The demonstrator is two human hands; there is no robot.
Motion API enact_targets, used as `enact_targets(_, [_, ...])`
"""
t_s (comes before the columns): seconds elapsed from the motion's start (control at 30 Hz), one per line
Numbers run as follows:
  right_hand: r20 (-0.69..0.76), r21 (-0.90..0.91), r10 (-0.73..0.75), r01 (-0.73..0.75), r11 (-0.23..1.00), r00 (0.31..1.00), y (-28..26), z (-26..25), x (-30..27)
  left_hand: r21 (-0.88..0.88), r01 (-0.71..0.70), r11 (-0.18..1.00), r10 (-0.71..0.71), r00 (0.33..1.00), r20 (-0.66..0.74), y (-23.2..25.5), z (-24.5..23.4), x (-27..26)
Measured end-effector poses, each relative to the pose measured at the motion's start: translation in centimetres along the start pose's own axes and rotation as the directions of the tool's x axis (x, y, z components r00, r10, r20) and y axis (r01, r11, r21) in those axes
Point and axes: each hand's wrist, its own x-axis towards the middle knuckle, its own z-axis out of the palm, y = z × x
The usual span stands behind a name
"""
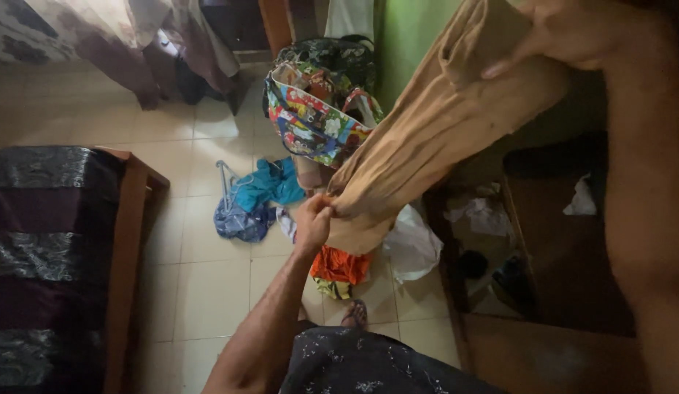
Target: Fold a pair of brown pants.
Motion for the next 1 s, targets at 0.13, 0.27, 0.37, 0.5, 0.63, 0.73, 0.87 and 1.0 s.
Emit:
enact_targets(0.13, [-0.168, 0.085, -0.275, 0.292, 0.953, 0.947, 0.0, 0.7, 0.0, -0.099, 0.198, 0.975, -0.180, 0.970, 0.164, 4.0, 0.1, 0.1])
enact_targets(0.27, [-0.041, 0.415, -0.192, 0.191, 0.889, 0.981, 1.3, 1.1, 1.0, -0.110, 0.293, 0.950, -0.257, 0.931, 0.258, 8.5, 0.7, -0.3])
enact_targets(0.37, [0.087, 0.450, -0.081, 0.033, 0.893, 0.993, 1.5, 1.3, 1.5, 0.021, 0.237, 0.971, -0.233, 0.932, 0.276, 7.4, 1.7, -0.6])
enact_targets(0.5, [0.175, 0.408, 0.120, -0.183, 0.894, 0.977, -0.5, 0.2, 1.1, -0.230, 0.324, 0.918, -0.302, 0.945, 0.127, 4.1, 3.7, -1.7])
enact_targets(0.63, [-0.031, 0.250, 0.178, -0.165, 0.954, 0.983, -0.3, -0.7, 0.0, -0.394, 0.317, 0.863, -0.287, 0.948, 0.135, 4.3, 2.7, -1.9])
enact_targets(0.73, [0.036, 0.186, 0.305, -0.306, 0.934, 0.952, 1.2, -0.7, -0.3, -0.345, 0.072, 0.936, 0.031, 0.958, 0.284, 8.0, 0.4, -1.5])
enact_targets(0.87, [0.156, 0.349, 0.379, -0.409, 0.843, 0.912, 4.4, 1.0, 0.1, -0.161, 0.103, 0.981, -0.049, 0.949, 0.311, 10.5, -0.6, -0.7])
enact_targets(1.0, [0.206, 0.561, 0.171, -0.259, 0.786, 0.964, 4.9, 2.2, 0.0, -0.322, 0.214, 0.922, -0.131, 0.956, 0.261, 9.2, -1.7, 0.6])
